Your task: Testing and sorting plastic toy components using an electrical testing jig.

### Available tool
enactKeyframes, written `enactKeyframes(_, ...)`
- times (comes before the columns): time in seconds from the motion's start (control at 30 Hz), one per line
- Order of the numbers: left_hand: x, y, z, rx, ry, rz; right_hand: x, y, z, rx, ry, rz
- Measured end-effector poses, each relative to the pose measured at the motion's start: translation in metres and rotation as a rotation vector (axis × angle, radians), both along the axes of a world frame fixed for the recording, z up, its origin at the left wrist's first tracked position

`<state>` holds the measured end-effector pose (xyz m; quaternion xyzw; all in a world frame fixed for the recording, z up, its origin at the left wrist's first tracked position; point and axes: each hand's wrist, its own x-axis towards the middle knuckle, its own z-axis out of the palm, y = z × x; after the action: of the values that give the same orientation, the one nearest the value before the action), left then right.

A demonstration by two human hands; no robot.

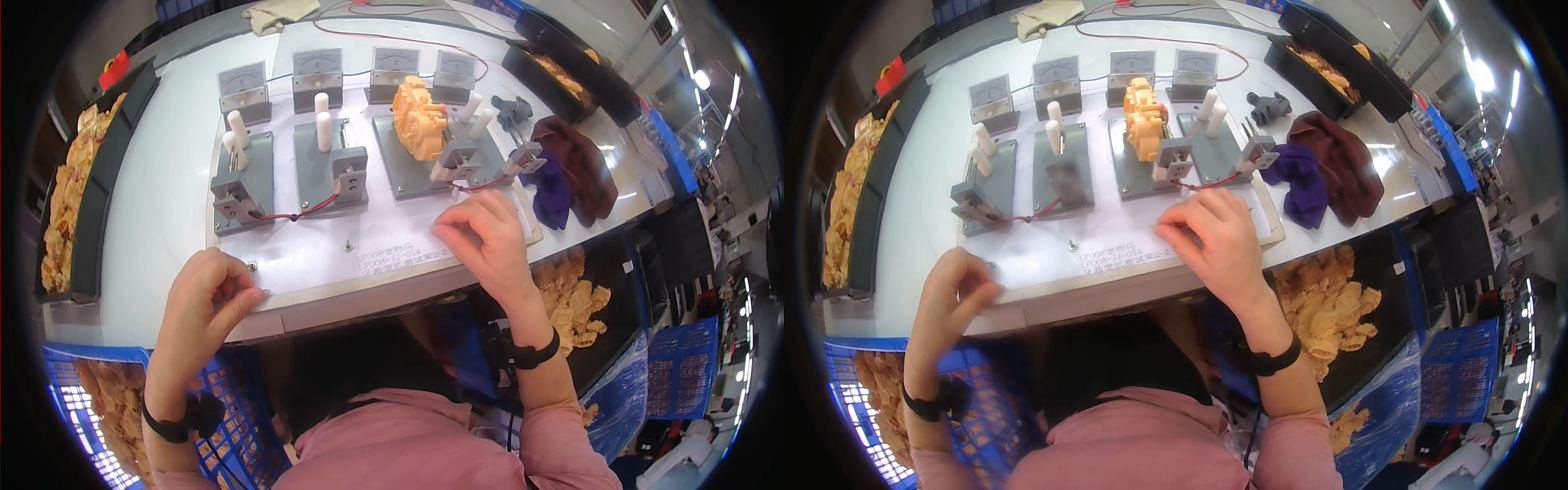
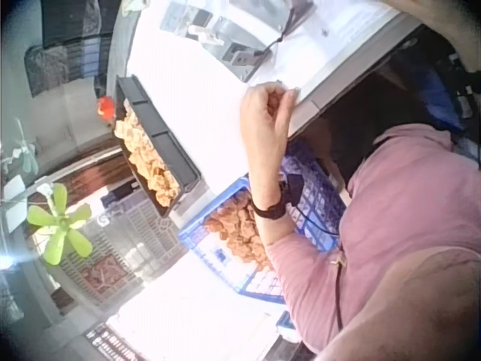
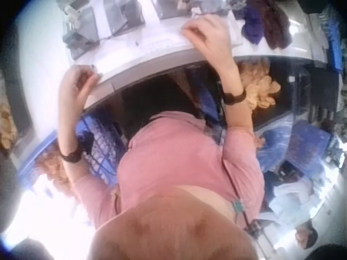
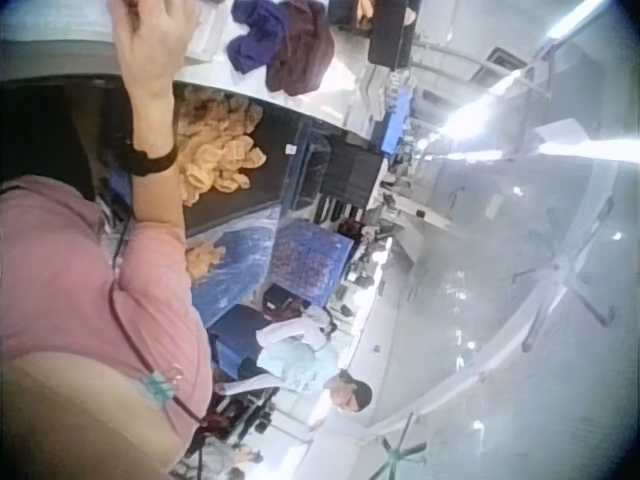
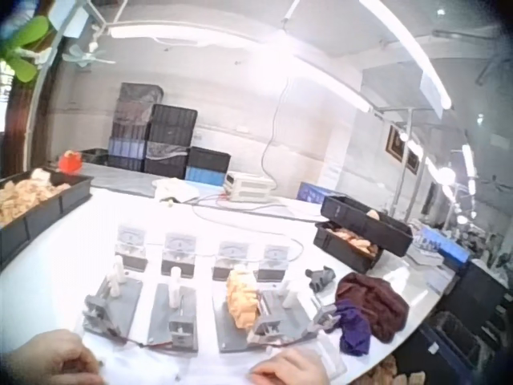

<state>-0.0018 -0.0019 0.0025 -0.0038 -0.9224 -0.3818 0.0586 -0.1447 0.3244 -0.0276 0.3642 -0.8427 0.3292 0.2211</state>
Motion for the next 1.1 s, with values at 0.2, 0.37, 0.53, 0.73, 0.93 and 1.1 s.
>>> enactKeyframes(0.2, 0.0000, -0.0004, -0.0020, 0.050, -0.045, 0.044, -0.0005, 0.0006, -0.0023, 0.004, 0.038, -0.001)
enactKeyframes(0.37, -0.0003, -0.0017, -0.0030, 0.051, -0.045, 0.048, 0.0001, 0.0000, -0.0024, 0.000, 0.038, -0.011)
enactKeyframes(0.53, 0.0003, 0.0005, -0.0013, 0.070, -0.054, 0.063, 0.0004, 0.0005, -0.0021, -0.009, 0.057, -0.007)
enactKeyframes(0.73, 0.0002, -0.0017, -0.0047, 0.032, -0.039, 0.049, 0.0009, 0.0006, -0.0043, -0.013, 0.060, -0.019)
enactKeyframes(0.93, 0.0011, -0.0015, -0.0059, 0.062, -0.033, 0.053, 0.0016, 0.0006, -0.0034, -0.007, 0.059, -0.027)
enactKeyframes(1.1, 0.0008, -0.0025, -0.0060, 0.058, -0.049, 0.057, 0.0011, 0.0011, -0.0038, -0.016, 0.061, -0.028)
